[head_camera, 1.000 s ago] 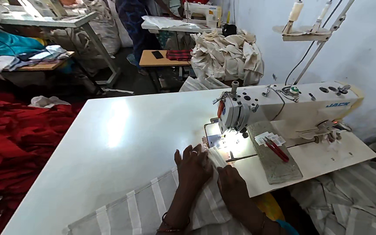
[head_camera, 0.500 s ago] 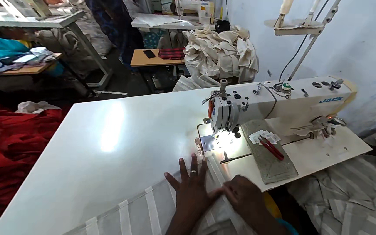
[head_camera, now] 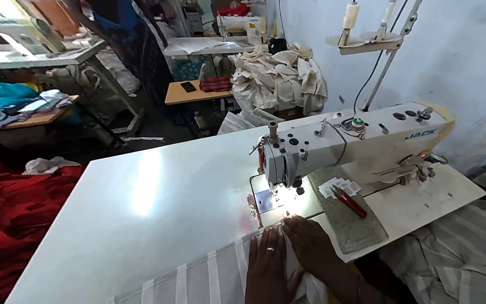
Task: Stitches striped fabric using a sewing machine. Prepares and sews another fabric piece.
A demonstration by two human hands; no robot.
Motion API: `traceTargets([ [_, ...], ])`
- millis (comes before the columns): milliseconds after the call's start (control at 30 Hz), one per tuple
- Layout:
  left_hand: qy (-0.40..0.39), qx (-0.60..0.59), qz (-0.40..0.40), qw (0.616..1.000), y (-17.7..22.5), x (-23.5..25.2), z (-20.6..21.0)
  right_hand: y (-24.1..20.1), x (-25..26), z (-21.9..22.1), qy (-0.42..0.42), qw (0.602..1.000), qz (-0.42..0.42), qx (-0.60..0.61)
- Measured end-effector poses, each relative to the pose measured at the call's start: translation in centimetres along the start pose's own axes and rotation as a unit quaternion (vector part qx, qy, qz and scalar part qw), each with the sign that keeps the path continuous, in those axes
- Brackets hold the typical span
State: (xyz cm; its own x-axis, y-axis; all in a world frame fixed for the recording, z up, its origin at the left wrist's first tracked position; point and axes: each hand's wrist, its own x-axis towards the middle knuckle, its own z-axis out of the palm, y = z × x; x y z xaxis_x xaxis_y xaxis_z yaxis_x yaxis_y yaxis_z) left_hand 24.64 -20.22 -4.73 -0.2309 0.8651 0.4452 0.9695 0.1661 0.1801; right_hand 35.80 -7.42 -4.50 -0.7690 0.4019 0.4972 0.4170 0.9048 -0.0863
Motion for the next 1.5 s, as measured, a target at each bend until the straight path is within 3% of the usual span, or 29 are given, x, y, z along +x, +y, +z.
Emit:
traceTargets([
  [233,-0.031,-0.041,0.039,0.998,-3.6,5.0,1.3,2.1,4.2,1.5,-0.004,1.0,0.01,-0.007],
  [567,-0.069,-0.025,0.028,0.997,-4.2,6.2,1.5,3.0,5.8,0.7,-0.049,0.999,0.002,0.02],
  [633,-0.087,-0.037,0.016,0.995,-4.2,6.2,1.5,4.0,4.9,-1.1,-0.054,0.997,0.031,0.034],
  [700,-0.102,-0.039,0.008,0.994,-4.1,6.4,1.3,6.3,3.2,-4.1,-0.008,0.996,0.09,0.024],
  [800,-0.106,-0.032,0.005,0.994,-4.1,6.6,1.3,11.9,-0.2,-8.5,0.055,0.971,0.23,-0.028],
  [867,-0.092,-0.036,0.013,0.995,-4.4,6.8,1.6,16.1,-2.6,-9.1,0.078,0.952,0.29,-0.055],
  [1033,-0.108,-0.037,0.002,0.994,-4.3,6.8,1.5,19.6,-5.9,-6.5,0.074,0.953,0.287,-0.066],
  [1200,-0.115,-0.031,-0.01,0.993,-3.9,6.6,1.3,20.0,-6.3,-6.3,0.163,0.95,0.255,-0.078],
  [1300,-0.131,-0.027,-0.012,0.991,-4.6,7.7,1.5,17.3,-6.2,-7.2,0.204,0.95,0.232,-0.039],
  [1400,-0.113,-0.036,-0.018,0.993,-4.7,8.2,1.8,6.6,-4.4,-6.4,0.183,0.965,0.182,0.039],
  [1500,-0.078,-0.038,-0.035,0.996,-4.5,7.0,1.8,-2.7,-3.5,-2.8,0.05,0.991,0.084,0.087],
])
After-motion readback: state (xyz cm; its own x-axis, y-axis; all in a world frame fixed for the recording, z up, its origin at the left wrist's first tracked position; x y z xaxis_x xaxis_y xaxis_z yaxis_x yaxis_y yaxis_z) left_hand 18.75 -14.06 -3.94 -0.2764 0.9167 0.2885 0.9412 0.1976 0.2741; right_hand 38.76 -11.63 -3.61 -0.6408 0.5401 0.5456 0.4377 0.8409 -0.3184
